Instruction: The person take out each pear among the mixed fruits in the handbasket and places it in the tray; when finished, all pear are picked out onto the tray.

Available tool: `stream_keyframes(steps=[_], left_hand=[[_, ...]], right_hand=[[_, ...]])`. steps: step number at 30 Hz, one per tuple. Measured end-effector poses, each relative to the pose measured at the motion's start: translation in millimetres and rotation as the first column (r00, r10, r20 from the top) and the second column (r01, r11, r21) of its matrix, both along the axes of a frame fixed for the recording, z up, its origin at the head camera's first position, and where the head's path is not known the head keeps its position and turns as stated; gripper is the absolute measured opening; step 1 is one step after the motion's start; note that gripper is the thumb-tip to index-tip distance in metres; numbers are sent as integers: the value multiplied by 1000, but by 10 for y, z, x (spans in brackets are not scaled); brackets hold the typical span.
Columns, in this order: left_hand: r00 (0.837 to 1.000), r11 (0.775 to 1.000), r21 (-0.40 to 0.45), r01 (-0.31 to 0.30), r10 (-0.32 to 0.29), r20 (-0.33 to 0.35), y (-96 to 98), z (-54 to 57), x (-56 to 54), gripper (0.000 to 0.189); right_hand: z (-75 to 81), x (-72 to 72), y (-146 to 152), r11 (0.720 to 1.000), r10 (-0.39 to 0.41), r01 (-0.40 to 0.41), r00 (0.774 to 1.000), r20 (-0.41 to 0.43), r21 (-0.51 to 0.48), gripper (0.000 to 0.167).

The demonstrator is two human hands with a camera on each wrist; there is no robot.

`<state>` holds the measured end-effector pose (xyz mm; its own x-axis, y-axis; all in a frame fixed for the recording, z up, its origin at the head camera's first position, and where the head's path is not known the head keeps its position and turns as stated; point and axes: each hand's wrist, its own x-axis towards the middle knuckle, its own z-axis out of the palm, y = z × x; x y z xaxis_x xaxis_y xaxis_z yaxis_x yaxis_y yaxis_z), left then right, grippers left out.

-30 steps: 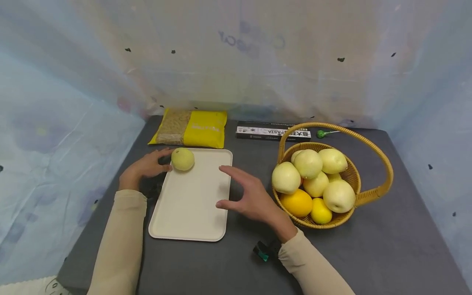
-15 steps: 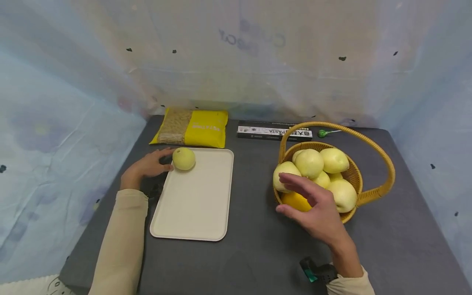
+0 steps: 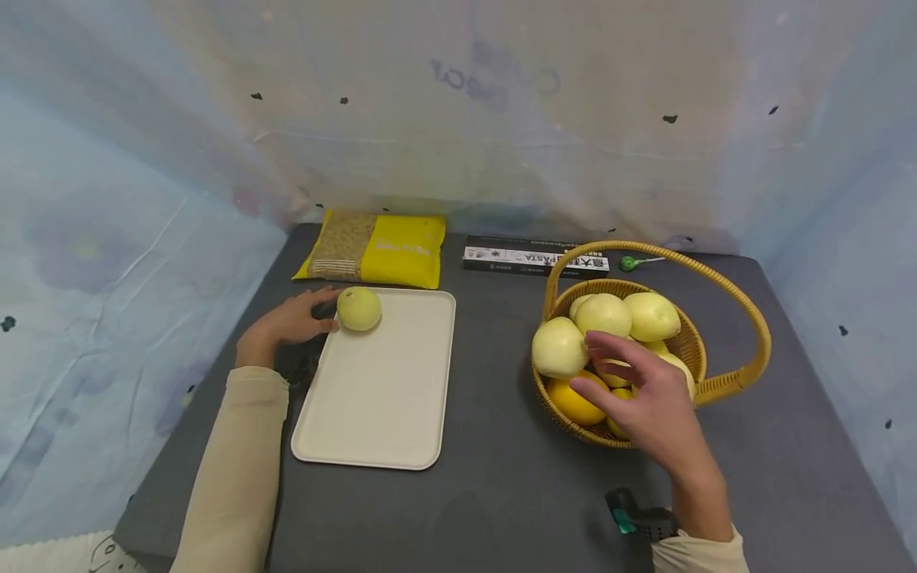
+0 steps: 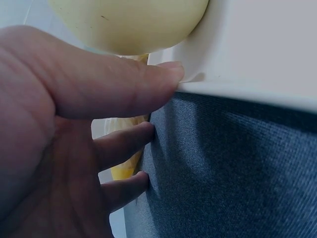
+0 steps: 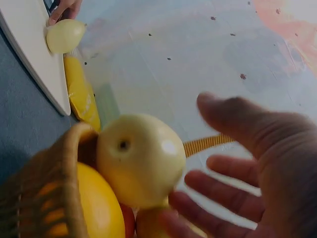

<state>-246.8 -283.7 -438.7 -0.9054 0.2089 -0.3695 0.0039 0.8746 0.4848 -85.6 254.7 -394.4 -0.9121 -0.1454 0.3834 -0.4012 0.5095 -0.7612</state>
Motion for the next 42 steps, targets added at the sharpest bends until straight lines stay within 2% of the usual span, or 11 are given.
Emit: stream_keyframes(steps=[3,6,8,11,15,17,20,24,28,36,42], left_hand=[[1000,1000,-3,-1,1,-5,-1,11,3,75],[1000,1000,-8,-6,6,-9,2,15,1,75],[1000,1000,-10,-7,7,-9,5,17,2,75],[1000,1000,-9,-3,3,-6,15,24,9,74],[1000,1000,-12,0,-1,-7,10,24,19,74],[1000,1000,-12,-1,0,-11,9,18,20,73],[1000,1000,-11,-2,1,-14,16,10,15,73],[1000,1000,-13,0,-1,-17,11,-5,1,74],[1000,1000,-14,-4,3,-21,-1,-26,-6,74],[1000,1000,-18,-7,7,-22,11,-4,1,74],[1000,1000,-24,-12,11,-17,9,-29,-4,73]], right_hand=[[0,-62,-82,996,-48,51,998,-40,68,59],[18,-128,-172,978,-121,129,991,-60,166,53],[31,-162,-238,955,-163,167,986,-36,247,53],[32,-191,-334,919,-211,190,977,22,347,61],[7,-194,-434,900,-257,217,965,57,379,67],[-4,-181,-453,901,-263,227,964,48,370,66],[2,-149,-441,920,-238,205,969,62,333,64],[26,-110,-409,951,-184,143,974,131,274,66],[36,-96,-393,965,-152,104,970,192,239,68],[72,-124,-423,957,-212,152,949,234,249,69],[119,-145,-383,961,-179,110,946,269,255,72]])
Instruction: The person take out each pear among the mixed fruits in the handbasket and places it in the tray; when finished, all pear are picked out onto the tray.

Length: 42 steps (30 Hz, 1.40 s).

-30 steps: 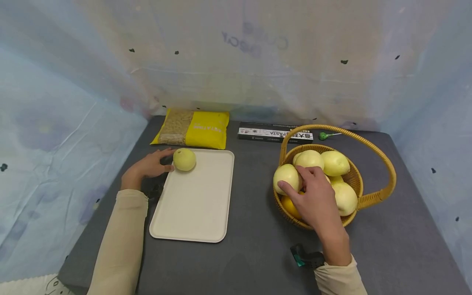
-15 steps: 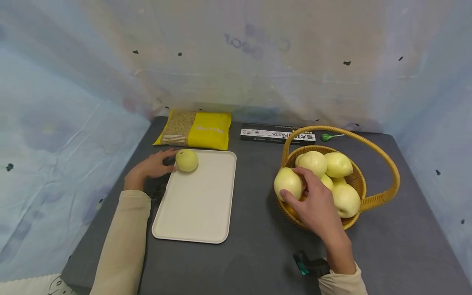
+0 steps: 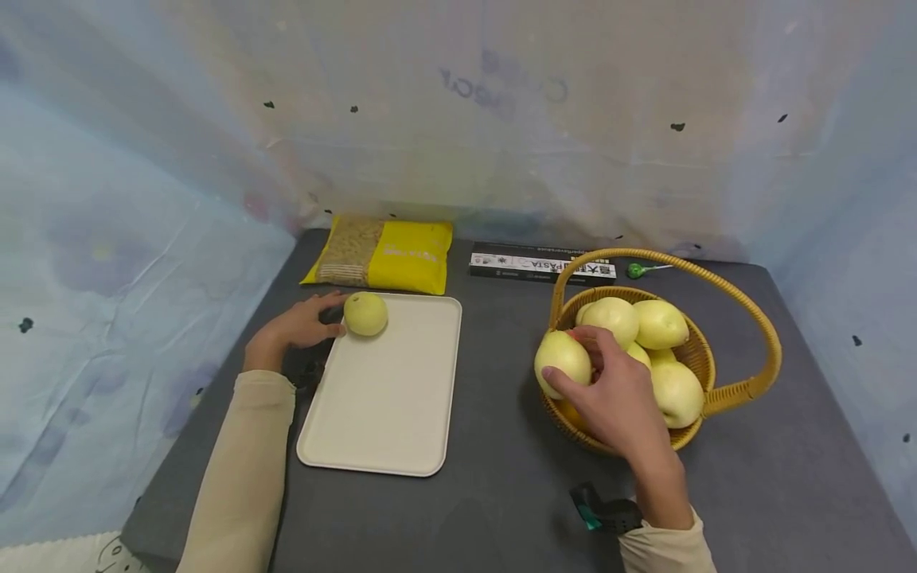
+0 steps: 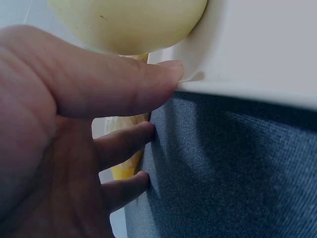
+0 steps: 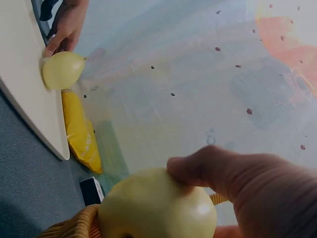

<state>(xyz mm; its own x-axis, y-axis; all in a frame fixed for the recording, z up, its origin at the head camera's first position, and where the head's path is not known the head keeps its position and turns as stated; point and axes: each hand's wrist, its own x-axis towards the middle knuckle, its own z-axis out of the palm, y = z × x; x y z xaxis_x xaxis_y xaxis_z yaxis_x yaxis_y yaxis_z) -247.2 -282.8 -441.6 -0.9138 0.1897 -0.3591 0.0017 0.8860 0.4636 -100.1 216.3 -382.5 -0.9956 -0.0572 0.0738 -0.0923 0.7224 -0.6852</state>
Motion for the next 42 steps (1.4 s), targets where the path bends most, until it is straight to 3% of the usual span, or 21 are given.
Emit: stream_keyframes(steps=[8,17,22,27,33,42], left_hand=[[1000,1000,-9,7,-7,-3,-8,-8,-18,74],[1000,1000,-8,11,-11,-5,6,6,-3,74],[1000,1000,-8,13,-13,-8,3,11,1,74],[1000,1000,-12,10,-10,-8,3,-1,2,74],[1000,1000,-7,7,-7,-8,8,4,16,75],[1000,1000,6,0,0,-8,5,8,20,74]], right_hand=[[58,13,127,996,11,-10,1000,10,-83,71],[203,-32,113,980,0,-13,998,-64,-199,74],[314,-108,5,969,42,-68,993,-113,-238,73],[424,-225,-145,926,139,-192,974,-179,-326,70],[441,-376,-371,868,236,-310,945,-228,-387,71],[369,-639,-771,841,303,-385,918,-257,-381,74]])
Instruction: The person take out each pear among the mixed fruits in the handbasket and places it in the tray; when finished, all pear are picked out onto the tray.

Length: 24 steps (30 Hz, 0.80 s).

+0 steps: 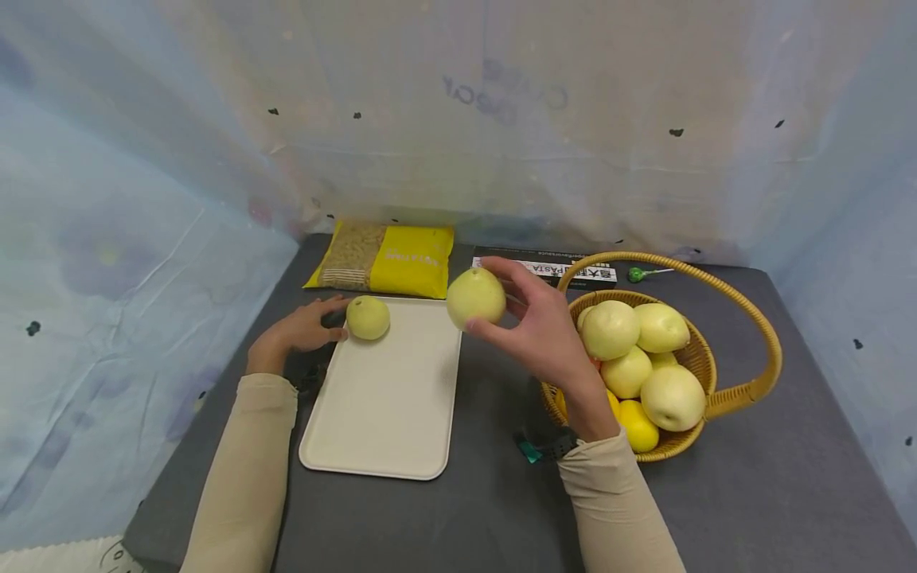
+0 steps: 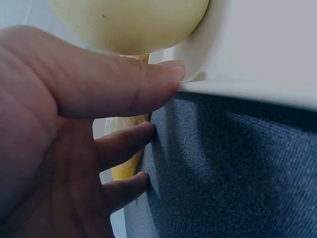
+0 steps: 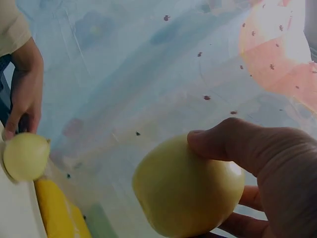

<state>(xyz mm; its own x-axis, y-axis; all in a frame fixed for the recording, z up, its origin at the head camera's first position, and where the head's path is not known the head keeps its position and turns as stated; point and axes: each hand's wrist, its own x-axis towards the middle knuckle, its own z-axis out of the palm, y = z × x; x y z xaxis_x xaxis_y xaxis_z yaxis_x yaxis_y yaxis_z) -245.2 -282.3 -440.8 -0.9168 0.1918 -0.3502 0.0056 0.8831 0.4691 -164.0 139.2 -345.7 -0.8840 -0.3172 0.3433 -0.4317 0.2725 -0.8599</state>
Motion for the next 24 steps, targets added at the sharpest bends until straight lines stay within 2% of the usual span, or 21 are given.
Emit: stream_keyframes(steps=[5,12,24], left_hand=[[1000,1000,8,-5,5,6,-2,-9,-4,74],[1000,1000,7,-2,2,0,-3,1,-3,74],[1000,1000,12,-4,4,-1,-10,-23,5,73]], right_hand=[[-84,-141,-227,999,37,-37,999,-7,-23,73],[-300,-326,-502,998,66,-67,997,-44,-11,74],[-725,-608,-827,996,93,-93,996,15,13,72]])
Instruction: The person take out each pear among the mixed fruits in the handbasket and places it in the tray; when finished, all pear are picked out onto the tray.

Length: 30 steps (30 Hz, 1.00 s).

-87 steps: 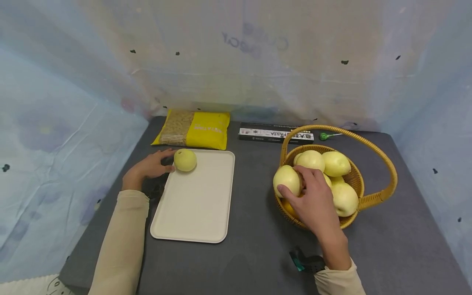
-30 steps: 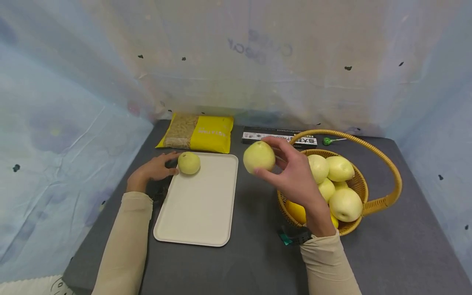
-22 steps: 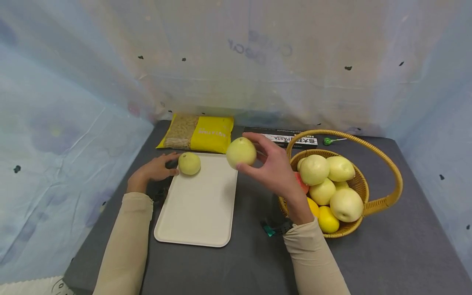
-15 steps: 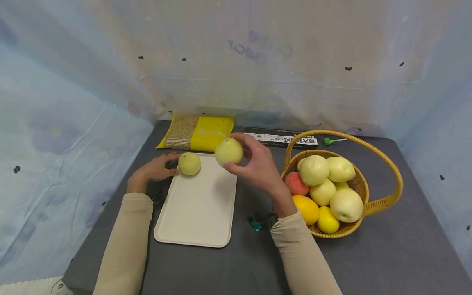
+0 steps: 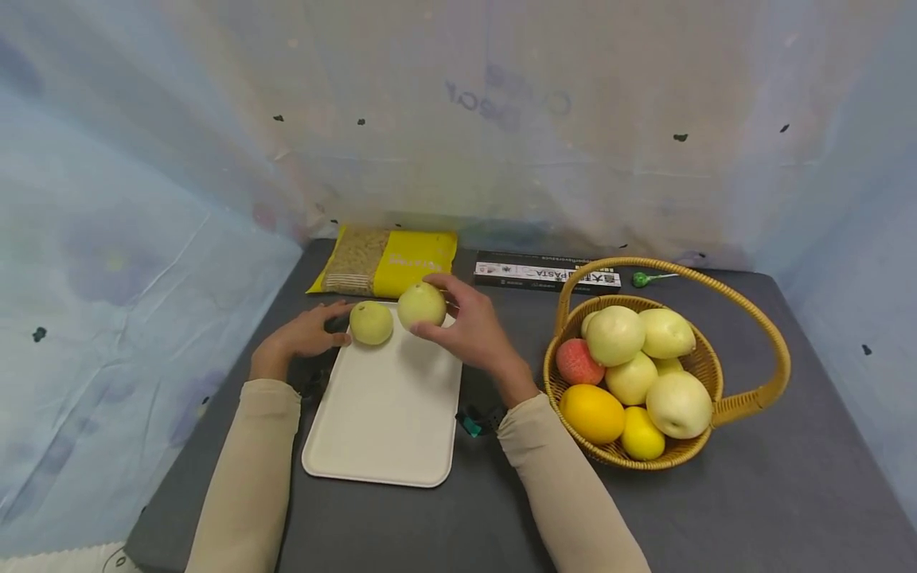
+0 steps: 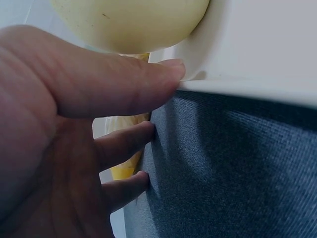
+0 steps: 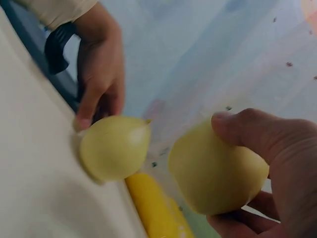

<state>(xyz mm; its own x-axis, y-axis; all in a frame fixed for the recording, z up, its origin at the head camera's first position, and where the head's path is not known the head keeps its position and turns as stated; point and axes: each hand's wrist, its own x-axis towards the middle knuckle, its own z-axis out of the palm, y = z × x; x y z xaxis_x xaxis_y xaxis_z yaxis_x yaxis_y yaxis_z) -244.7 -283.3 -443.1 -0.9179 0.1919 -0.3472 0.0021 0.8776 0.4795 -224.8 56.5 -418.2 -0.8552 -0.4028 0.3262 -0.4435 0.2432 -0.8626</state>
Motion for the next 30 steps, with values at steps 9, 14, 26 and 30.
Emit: stream_keyframes(steps=[9,14,26,30], left_hand=[[1000,1000,-4,-6,6,-5,4,0,-6,74],[1000,1000,-12,0,0,3,4,12,-3,75],[1000,1000,-5,-2,2,-1,3,2,-4,74],[1000,1000,-7,1,-1,-5,9,9,9,74]], right_hand=[[-361,-203,-188,999,16,-19,998,68,51,68],[-528,-252,-245,998,-12,5,995,100,66,70],[-667,-204,-318,999,-49,46,992,116,22,76],[-652,-165,-286,997,-54,49,996,77,59,82]])
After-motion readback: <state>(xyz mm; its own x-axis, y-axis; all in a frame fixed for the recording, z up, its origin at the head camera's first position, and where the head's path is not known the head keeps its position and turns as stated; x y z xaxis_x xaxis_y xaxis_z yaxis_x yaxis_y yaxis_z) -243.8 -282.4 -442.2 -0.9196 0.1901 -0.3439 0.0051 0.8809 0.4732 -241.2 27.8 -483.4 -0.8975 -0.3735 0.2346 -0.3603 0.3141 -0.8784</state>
